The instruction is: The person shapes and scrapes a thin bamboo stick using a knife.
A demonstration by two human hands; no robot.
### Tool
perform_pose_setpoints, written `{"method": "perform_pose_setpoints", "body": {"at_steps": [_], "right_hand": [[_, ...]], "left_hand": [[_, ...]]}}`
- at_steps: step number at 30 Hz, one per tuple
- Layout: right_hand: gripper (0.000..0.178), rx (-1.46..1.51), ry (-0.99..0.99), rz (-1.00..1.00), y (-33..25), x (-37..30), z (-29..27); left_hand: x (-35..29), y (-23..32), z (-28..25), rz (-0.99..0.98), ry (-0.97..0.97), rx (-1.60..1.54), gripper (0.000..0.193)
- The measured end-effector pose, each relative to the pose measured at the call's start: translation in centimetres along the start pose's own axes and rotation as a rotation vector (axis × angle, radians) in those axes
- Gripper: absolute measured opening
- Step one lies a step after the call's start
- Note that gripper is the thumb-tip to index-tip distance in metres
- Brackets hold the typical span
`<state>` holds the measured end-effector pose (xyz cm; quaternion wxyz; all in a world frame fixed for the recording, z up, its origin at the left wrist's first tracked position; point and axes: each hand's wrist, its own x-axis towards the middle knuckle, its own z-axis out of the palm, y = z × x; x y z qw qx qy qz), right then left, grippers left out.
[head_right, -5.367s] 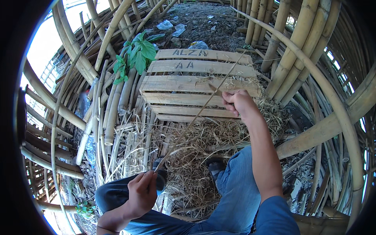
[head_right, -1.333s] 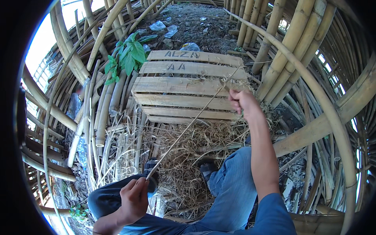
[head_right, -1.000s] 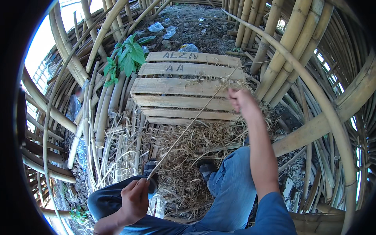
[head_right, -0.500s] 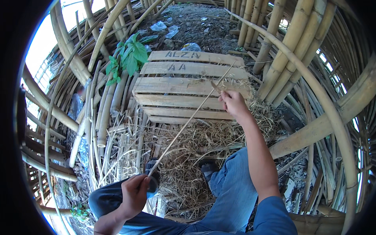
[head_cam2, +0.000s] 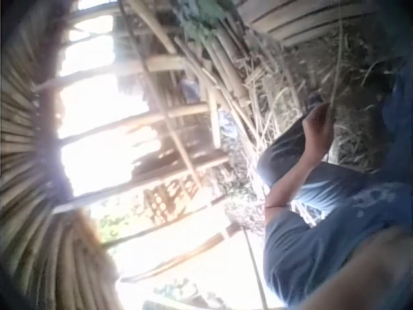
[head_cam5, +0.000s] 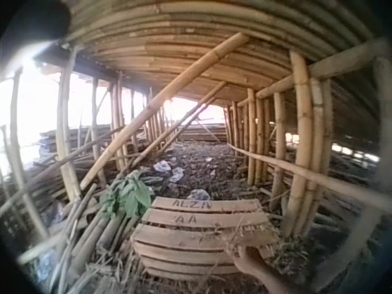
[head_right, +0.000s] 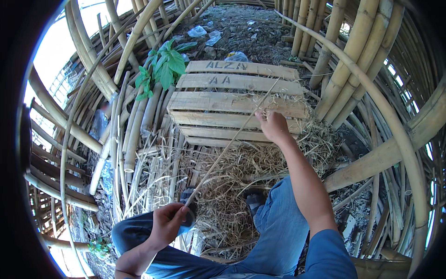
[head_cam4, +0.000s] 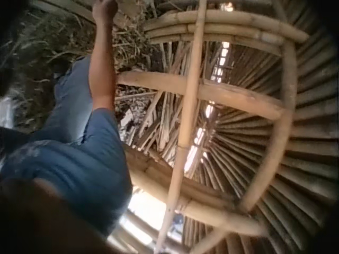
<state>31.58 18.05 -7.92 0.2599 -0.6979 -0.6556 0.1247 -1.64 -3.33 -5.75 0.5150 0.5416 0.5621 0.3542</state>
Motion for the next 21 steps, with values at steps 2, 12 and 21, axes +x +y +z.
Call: {"method": "perform_pose_setpoints", "body": {"at_steps": [2, 12, 21], "right_hand": [[0.033, -0.113, 0.121, 0.013, 0.5, 0.4, 0.9], [0.021, -0.271, 0.474, 0.188, 1.4, 2.1, 0.2], [0.019, -0.380, 0.580, 0.080, 4.5, 3.0, -1.0]], "left_hand": [[-0.2, 0.8, 0.0, -0.017, -0.027, 0.005, 0.020], [-1.6, 2.1, 0.2, -0.341, -0.220, -0.339, 0.021], [-3.1, 3.5, 0.7, -0.308, -0.189, -0.345, 0.021]]}}
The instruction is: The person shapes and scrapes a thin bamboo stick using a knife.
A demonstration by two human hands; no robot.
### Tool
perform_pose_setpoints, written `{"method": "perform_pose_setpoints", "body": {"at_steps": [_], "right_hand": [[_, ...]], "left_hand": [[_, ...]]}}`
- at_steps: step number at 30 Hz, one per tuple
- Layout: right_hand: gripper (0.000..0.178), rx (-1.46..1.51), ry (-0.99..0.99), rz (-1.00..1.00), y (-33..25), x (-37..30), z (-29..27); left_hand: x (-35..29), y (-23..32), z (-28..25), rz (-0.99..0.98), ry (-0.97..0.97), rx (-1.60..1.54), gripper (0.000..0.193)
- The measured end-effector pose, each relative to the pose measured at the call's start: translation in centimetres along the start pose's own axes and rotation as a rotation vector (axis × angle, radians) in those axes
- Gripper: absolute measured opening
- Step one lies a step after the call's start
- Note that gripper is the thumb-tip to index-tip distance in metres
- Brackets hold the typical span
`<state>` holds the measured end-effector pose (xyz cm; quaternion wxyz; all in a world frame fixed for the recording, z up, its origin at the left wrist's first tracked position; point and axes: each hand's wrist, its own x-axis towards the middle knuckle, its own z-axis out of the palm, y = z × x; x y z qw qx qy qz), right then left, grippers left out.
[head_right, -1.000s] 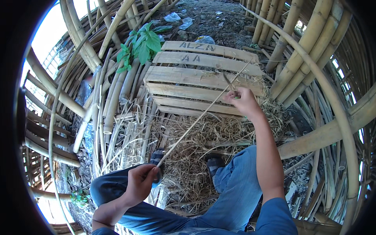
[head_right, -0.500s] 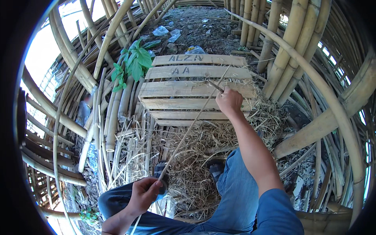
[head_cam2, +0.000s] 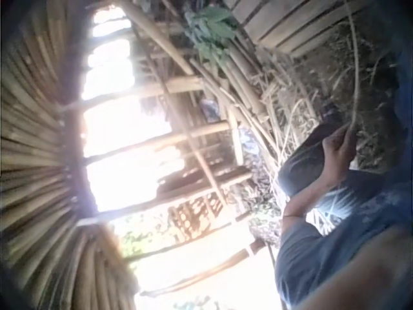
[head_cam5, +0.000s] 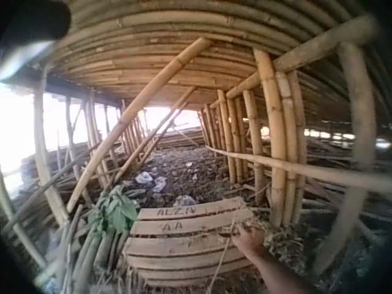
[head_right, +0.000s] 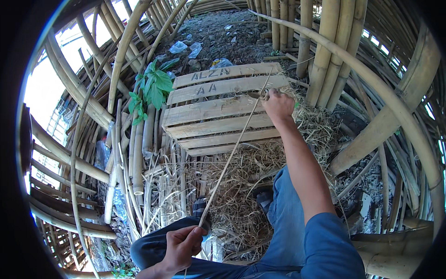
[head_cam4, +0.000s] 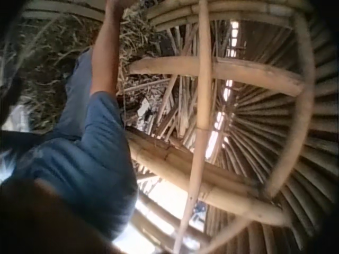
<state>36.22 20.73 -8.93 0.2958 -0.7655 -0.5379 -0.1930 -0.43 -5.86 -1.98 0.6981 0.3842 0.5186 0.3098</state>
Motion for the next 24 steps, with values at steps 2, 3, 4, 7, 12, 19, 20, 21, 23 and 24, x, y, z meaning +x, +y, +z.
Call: {"method": "perform_pose_setpoints", "body": {"at_steps": [2, 3, 4, 7, 12, 19, 20, 21, 23, 24], "right_hand": [[0.019, 0.030, -0.105, 0.228, 2.1, 1.0, -0.6], [0.020, 0.069, -0.210, 0.450, 3.0, 1.3, -1.1], [0.020, 0.074, -0.208, 0.456, 4.1, 0.9, -1.7], [0.021, -0.068, -0.160, 0.488, 5.6, 0.1, -2.3], [0.044, 0.616, -0.351, 0.453, 4.8, -0.8, -1.7], [0.048, 1.173, -0.523, 0.537, -2.1, -0.8, -3.9], [0.047, 1.106, -0.494, 0.444, -2.7, -0.9, -2.9], [0.047, 1.117, -0.485, 0.450, -3.7, -1.2, -2.4], [0.050, 1.033, -0.309, 0.251, -5.9, -1.8, -1.5], [0.050, 1.043, -0.299, 0.259, -7.1, -2.2, -2.3]], "left_hand": [[-0.3, -0.4, -0.4, 0.011, 0.002, 0.026, 0.021], [-1.2, -1.0, -1.1, 0.012, 0.001, 0.087, 0.022], [-2.1, -2.0, -1.8, 0.012, 0.000, 0.147, 0.023], [-1.9, -5.7, -4.1, 0.079, 0.126, 0.184, 0.025], [-1.0, -5.0, -4.1, -0.027, 0.206, -0.114, 0.025], [0.9, -4.3, -4.1, 0.060, 0.189, -0.201, 0.023], [1.0, -4.4, -4.0, 0.065, 0.192, -0.189, 0.023], [1.1, -4.4, -3.9, 0.068, 0.190, -0.180, 0.023], [1.0, -4.3, -3.7, 0.075, 0.189, -0.155, 0.023], [0.9, -4.3, -3.5, 0.083, 0.191, -0.140, 0.023]]}}
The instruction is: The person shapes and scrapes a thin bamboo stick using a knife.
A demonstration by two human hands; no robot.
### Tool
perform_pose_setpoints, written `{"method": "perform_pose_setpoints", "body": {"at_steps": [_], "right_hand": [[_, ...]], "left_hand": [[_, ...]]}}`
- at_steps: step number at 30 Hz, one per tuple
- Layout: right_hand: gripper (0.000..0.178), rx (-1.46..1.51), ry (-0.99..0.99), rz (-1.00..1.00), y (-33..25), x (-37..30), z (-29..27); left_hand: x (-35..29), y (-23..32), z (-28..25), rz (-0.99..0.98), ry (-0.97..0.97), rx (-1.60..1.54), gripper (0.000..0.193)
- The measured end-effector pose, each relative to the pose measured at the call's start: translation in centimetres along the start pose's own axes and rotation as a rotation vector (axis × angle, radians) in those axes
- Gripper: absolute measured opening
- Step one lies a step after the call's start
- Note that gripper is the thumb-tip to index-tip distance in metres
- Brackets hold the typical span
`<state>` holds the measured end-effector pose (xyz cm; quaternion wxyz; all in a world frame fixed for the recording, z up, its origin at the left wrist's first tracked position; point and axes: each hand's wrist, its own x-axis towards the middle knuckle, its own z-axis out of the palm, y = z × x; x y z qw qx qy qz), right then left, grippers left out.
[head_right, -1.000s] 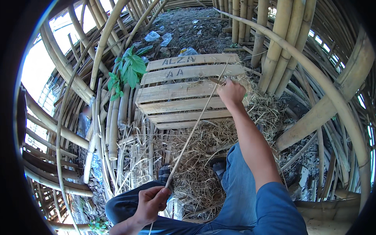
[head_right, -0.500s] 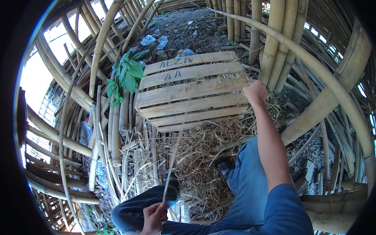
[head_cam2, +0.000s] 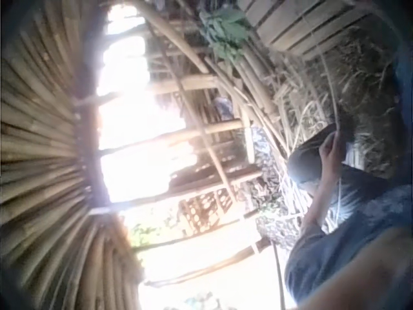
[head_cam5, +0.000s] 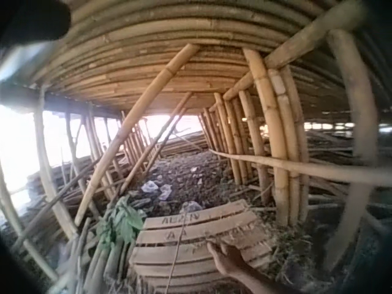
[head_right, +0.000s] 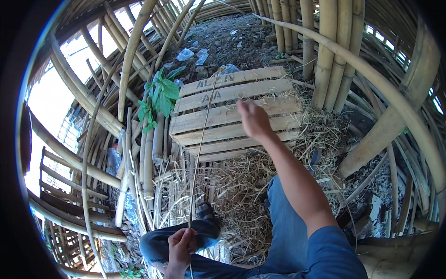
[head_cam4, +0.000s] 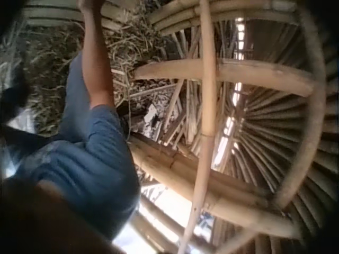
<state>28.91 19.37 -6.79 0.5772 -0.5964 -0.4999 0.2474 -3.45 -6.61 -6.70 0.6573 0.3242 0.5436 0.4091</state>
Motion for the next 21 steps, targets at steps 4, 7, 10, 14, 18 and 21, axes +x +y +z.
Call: {"method": "perform_pose_setpoints", "body": {"at_steps": [4, 7, 10, 14, 18, 21], "right_hand": [[0.040, -0.364, -0.189, -0.217, -1.7, -1.3, 0.7], [0.035, -0.364, -0.195, -0.358, -1.4, -1.1, 0.1], [0.035, -0.451, -0.211, -0.420, -1.5, -0.9, -0.3], [0.035, -0.482, -0.177, -0.452, -1.2, 0.0, 0.0], [0.040, -0.168, -0.031, -0.225, 2.7, 2.5, -1.5], [0.038, 0.466, -0.126, 0.097, 0.2, 1.3, -1.0]], "left_hand": [[-1.3, 0.1, 0.6, 0.025, 0.028, 0.102, 0.021], [-2.3, -0.8, -0.3, 0.033, 0.056, 0.218, 0.022], [-3.3, -1.3, -0.5, 0.276, 0.171, 0.481, 0.029], [-4.6, -1.6, -1.5, 0.233, 0.185, 0.470, 0.028], [-5.9, -1.1, -1.1, 0.151, 0.160, 0.446, 0.026], [-5.9, -1.7, -1.6, 0.079, 0.185, 0.460, 0.026]]}}
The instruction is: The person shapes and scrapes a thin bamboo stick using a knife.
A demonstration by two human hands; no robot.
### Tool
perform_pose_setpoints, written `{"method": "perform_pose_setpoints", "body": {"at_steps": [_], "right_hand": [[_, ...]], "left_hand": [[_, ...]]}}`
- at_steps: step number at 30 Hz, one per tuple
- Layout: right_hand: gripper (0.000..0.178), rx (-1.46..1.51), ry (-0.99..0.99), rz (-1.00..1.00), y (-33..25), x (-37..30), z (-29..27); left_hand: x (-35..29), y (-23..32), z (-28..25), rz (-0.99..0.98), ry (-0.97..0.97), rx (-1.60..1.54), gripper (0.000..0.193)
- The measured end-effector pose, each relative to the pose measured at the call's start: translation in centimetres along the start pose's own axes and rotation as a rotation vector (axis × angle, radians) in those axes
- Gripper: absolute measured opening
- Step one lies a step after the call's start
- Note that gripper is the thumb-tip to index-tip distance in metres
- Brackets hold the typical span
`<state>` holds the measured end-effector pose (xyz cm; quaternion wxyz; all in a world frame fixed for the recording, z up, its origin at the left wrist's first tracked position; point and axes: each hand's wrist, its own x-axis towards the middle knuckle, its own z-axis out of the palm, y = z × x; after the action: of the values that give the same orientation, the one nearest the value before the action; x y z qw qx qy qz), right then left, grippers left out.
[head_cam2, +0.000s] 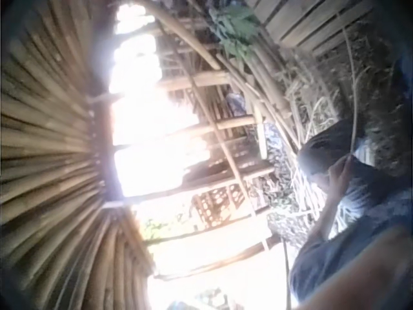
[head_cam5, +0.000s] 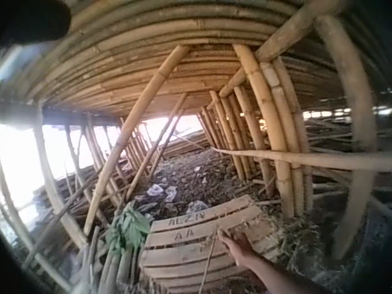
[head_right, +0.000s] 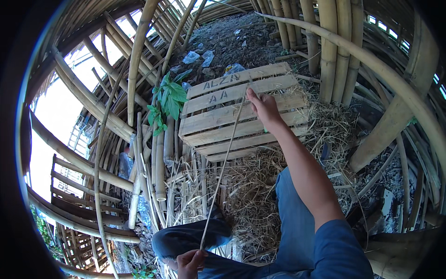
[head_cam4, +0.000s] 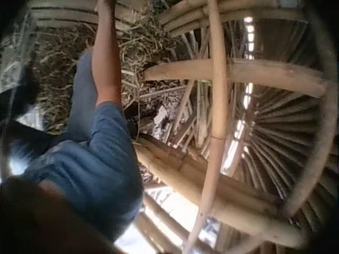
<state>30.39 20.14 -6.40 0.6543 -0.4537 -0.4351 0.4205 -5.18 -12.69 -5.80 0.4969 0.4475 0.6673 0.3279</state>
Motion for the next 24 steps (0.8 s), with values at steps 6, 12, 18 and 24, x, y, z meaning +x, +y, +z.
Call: {"method": "perform_pose_setpoints", "body": {"at_steps": [6, 12, 18, 24], "right_hand": [[0.025, 0.176, -0.038, 0.132, -2.5, -1.7, 0.8], [0.026, 0.375, 0.165, 0.071, -2.4, -1.9, 1.6], [0.033, 0.539, 0.204, 0.099, -2.5, -1.9, 1.6], [0.021, 0.537, 0.099, 0.192, -3.3, -2.4, 2.4]], "left_hand": [[0.5, -2.9, -1.0, -0.015, -0.154, -0.011, 0.025], [0.5, -3.0, -1.2, -0.071, -0.205, -0.055, 0.027], [-0.1, -3.5, -1.3, -0.086, -0.204, -0.106, 0.030], [1.3, 0.3, -0.5, 0.176, -0.351, 0.202, 0.027]]}}
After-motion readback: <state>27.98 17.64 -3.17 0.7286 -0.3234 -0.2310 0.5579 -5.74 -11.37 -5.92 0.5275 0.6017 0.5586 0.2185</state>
